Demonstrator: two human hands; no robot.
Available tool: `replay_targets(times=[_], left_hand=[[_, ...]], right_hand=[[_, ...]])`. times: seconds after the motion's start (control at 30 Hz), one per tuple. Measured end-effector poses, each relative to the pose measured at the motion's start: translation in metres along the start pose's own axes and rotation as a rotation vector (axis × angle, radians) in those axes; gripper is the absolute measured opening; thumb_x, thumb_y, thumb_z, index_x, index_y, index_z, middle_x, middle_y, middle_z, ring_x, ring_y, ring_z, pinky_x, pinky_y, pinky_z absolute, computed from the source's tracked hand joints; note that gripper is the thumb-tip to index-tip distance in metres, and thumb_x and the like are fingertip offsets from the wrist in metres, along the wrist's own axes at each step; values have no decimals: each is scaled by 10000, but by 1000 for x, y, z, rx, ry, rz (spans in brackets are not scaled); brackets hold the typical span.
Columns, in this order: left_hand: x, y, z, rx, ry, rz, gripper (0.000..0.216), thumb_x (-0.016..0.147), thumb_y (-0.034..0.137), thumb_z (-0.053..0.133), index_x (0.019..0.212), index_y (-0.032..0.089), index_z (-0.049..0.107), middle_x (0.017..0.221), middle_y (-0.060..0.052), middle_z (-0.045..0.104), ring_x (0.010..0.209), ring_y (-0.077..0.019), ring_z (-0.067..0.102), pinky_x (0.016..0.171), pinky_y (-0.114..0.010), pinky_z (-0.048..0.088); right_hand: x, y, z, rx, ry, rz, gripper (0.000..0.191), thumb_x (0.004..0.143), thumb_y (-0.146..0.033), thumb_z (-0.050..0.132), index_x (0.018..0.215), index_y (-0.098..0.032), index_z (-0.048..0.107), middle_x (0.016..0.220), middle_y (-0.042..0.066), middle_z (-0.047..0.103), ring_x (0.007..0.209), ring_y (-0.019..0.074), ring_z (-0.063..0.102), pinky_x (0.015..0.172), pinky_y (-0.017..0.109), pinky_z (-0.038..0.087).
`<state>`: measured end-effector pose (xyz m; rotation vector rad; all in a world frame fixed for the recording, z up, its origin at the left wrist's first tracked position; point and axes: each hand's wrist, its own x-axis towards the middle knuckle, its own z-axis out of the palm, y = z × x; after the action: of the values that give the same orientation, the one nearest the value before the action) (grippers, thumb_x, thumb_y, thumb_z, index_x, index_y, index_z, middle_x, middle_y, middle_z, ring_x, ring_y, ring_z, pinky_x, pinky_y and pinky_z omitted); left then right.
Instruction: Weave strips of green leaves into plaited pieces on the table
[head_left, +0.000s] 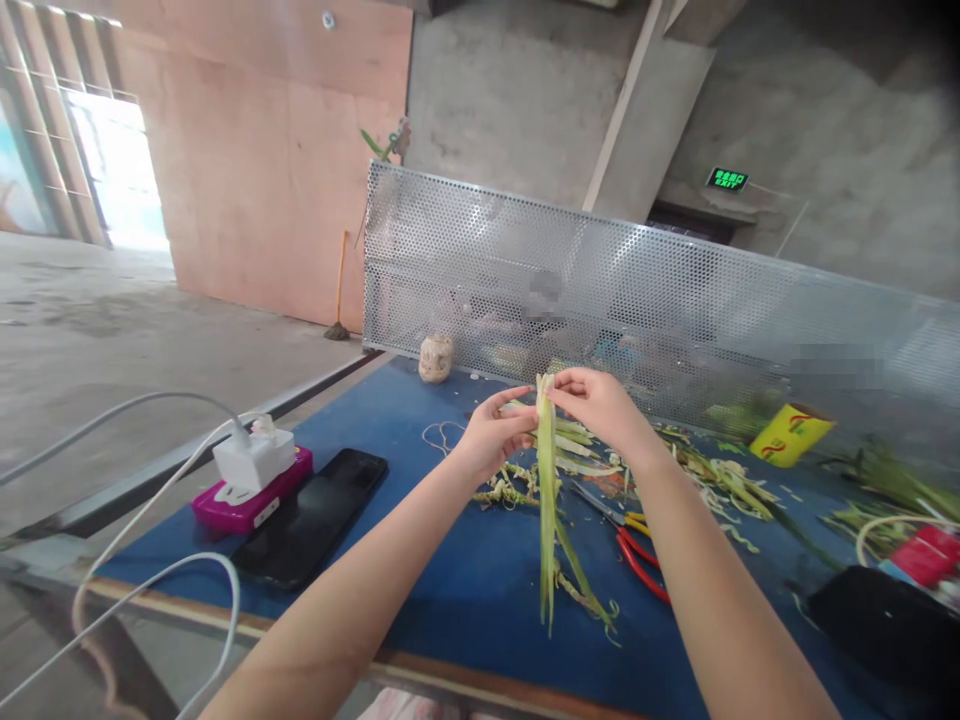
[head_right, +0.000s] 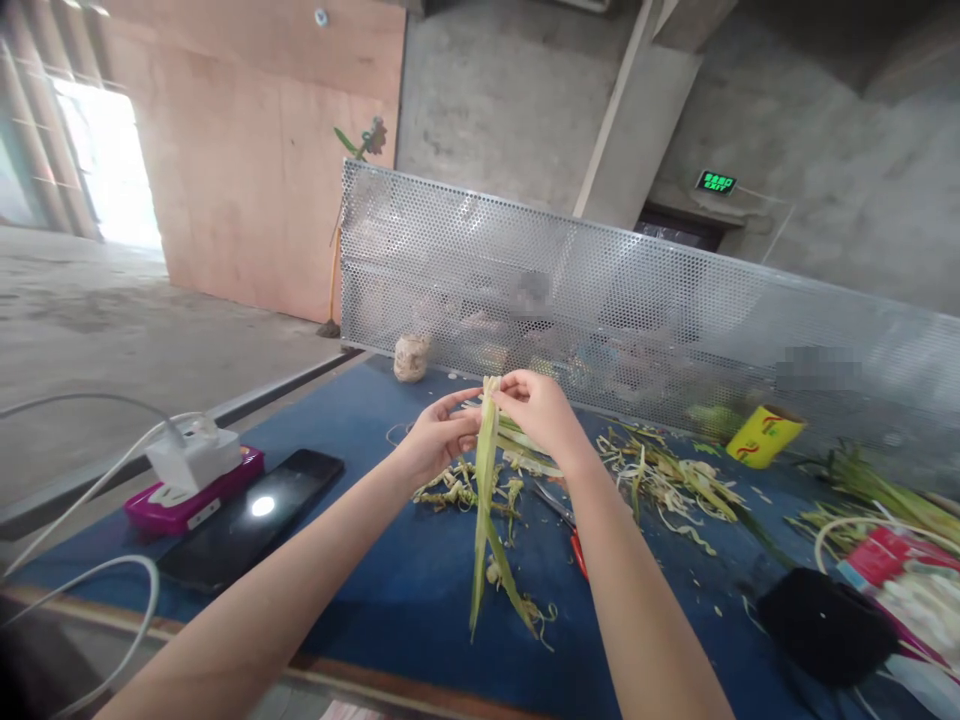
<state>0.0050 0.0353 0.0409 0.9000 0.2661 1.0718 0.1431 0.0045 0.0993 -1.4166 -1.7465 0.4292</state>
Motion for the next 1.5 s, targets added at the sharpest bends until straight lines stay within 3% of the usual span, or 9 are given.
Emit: replay_targets(times=[0.1, 0.27, 0.43, 0.6, 0.73, 1.13, 1.3, 1.5], left_hand=[[1, -2, -2, 28, 27, -9, 518, 536, 49, 722, 1007, 88, 510, 632, -31, 644, 458, -69, 533, 406, -170, 353], [1, -4, -3, 33, 26, -65, 525, 530, 66, 735, 1004, 94, 512, 625, -20, 634, 414, -41, 483, 403, -170, 332], [0, -4, -3, 41, 16, -76, 522, 532, 92, 746, 1001, 98, 518, 628, -22, 631, 430, -52, 495, 406, -178, 333], [1, -5, -5, 57, 20, -68, 512, 530, 117, 754, 990, 95, 530, 667, -40, 642, 463, -60, 518, 412, -172, 336], [1, -5, -5, 105, 18, -74, 543, 513, 116, 760, 997, 108, 516, 664, -25, 644, 442, -53, 510, 405, -170, 345], [-4, -1, 3, 259, -20, -28, 527, 524, 156, 754, 989, 115, 510, 658, -3, 649, 381, -41, 486, 388, -176, 364], [-3, -2, 2, 260, -20, -45, 530, 532, 161, 755, 999, 123, 507, 681, -12, 656, 376, -37, 482, 390, -178, 360], [-3, -3, 3, 269, -12, -40, 538, 524, 158, 760, 1001, 123, 515, 661, -5, 648, 380, -38, 479, 386, -176, 354]], right_hand=[[-3, 2, 6, -46, 38, -13, 132, 720, -280, 538, 797, -176, 565, 757, 43, 650, 679, 150, 604, 639, 270, 454], [-8, 8, 10, -118, 148, -94, 345, 702, -273, 557, 1034, -195, 510, 731, 9, 610, 531, 121, 553, 542, 259, 442], [-7, 17, 8, -5, 118, -88, 210, 688, -291, 577, 868, -184, 599, 742, 36, 619, 614, 148, 590, 566, 270, 469], [-6, 23, 11, 63, 183, -51, 220, 669, -320, 589, 848, -199, 545, 702, 18, 625, 549, 143, 577, 504, 264, 463], [-7, 24, 11, 74, 136, -41, 169, 669, -314, 580, 774, -202, 510, 691, 4, 611, 501, 121, 550, 469, 245, 448], [-10, 21, 1, 160, 85, 26, 168, 653, -294, 605, 718, -186, 494, 670, 3, 597, 573, 132, 571, 534, 264, 459], [-11, 19, -2, 218, 89, 46, 173, 657, -292, 594, 657, -187, 457, 610, -18, 567, 509, 114, 540, 450, 228, 400], [-10, 20, 0, 216, 72, 21, 150, 660, -269, 590, 732, -178, 496, 678, 3, 602, 501, 100, 533, 412, 209, 388]])
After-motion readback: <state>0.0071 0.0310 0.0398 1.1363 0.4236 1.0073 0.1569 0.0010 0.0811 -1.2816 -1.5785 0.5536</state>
